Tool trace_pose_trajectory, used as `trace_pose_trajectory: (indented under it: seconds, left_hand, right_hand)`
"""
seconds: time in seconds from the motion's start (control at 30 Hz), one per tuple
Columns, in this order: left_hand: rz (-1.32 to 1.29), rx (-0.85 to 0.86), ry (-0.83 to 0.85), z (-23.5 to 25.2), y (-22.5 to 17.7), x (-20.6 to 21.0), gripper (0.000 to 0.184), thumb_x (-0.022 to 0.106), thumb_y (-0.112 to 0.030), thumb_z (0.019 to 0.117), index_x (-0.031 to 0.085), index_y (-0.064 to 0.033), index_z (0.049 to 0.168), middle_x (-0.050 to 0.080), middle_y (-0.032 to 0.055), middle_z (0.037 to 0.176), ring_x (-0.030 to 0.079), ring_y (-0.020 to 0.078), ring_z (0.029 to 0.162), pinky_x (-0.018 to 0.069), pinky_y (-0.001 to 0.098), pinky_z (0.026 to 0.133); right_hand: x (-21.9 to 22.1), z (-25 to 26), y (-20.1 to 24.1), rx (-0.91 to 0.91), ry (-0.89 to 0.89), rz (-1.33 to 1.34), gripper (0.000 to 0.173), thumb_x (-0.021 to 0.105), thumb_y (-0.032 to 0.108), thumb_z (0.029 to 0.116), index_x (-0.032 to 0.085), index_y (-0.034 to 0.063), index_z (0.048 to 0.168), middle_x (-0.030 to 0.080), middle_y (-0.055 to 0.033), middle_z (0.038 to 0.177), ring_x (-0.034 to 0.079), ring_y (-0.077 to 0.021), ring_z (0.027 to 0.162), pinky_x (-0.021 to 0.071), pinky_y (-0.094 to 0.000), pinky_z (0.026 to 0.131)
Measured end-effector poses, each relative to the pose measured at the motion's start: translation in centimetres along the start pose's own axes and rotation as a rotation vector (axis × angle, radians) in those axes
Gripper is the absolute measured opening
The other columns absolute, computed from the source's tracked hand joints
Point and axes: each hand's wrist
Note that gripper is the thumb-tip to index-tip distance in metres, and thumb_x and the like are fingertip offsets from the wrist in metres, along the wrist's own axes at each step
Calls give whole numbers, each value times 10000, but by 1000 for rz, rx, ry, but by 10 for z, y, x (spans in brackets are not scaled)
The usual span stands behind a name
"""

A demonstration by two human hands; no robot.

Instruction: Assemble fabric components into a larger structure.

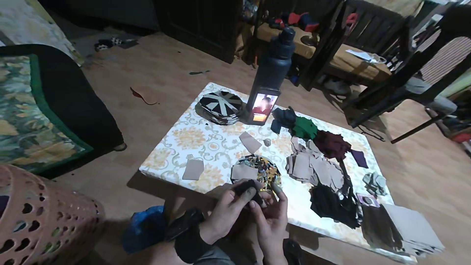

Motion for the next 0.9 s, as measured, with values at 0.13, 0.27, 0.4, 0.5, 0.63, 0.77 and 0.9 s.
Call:
trace_pose_trajectory:
  seconds: [0.13,0.27,0.4,0.5,0.63,0.77,0.9]
  left_hand:
    - [8,-24,-38,1,0,-1,238,509,-92,1049,636,39,1202,717,93,1122,705,153,1010,593,321,911]
    - [-46,-24,-25,0,2,-3,327,430,-144,1085,601,38,1298,693,95,1223,661,161,1129,537,345,1012]
    - [-51,-13,-53,0,3,-3,301,434,-136,1085,630,19,1254,700,91,1190,661,158,1122,537,338,1011]
    - [-28,-6,-62,0,2,-5,270,490,-138,1061,639,11,1231,696,81,1154,670,148,1060,559,323,961]
    - [-58,1,-76,-2,1,-4,228,597,-117,1014,655,0,1201,709,63,1122,685,135,1019,580,310,923]
    - [-91,65,-50,-1,6,-6,154,706,-96,947,678,-43,1089,724,38,1076,701,110,967,593,278,873]
    - [-7,77,-97,2,10,-13,165,789,-158,886,672,-72,965,694,18,1014,667,82,911,579,250,812]
  right_hand:
    - [3,-2,-2,-56,-7,-26,649,754,51,883,388,53,1420,666,3,1121,683,-66,964,604,-222,822]
    - [2,-2,-9,-216,16,-181,528,720,94,936,501,232,1396,686,46,1217,686,-73,1055,595,-232,882]
    - [2,-5,-15,-276,39,-251,534,705,96,952,499,263,1415,685,36,1241,693,-81,1060,598,-248,896]
    - [4,-4,-12,-223,43,-186,559,721,129,943,468,223,1432,676,33,1235,687,-83,1047,602,-247,879]
    - [6,-2,-8,-208,57,-119,556,744,228,942,468,231,1424,679,50,1213,668,-83,1087,569,-264,955]
    - [10,-1,-5,-121,18,-12,465,749,162,924,545,171,1342,714,47,1105,688,-67,1004,578,-251,921]
    - [10,2,-4,-85,6,54,316,760,100,905,643,169,1190,726,38,1029,693,-61,923,585,-245,886]
Point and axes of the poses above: each hand's wrist, its own z-axis towards the middle knuckle, its own x-axis out of the palm, y = z × x
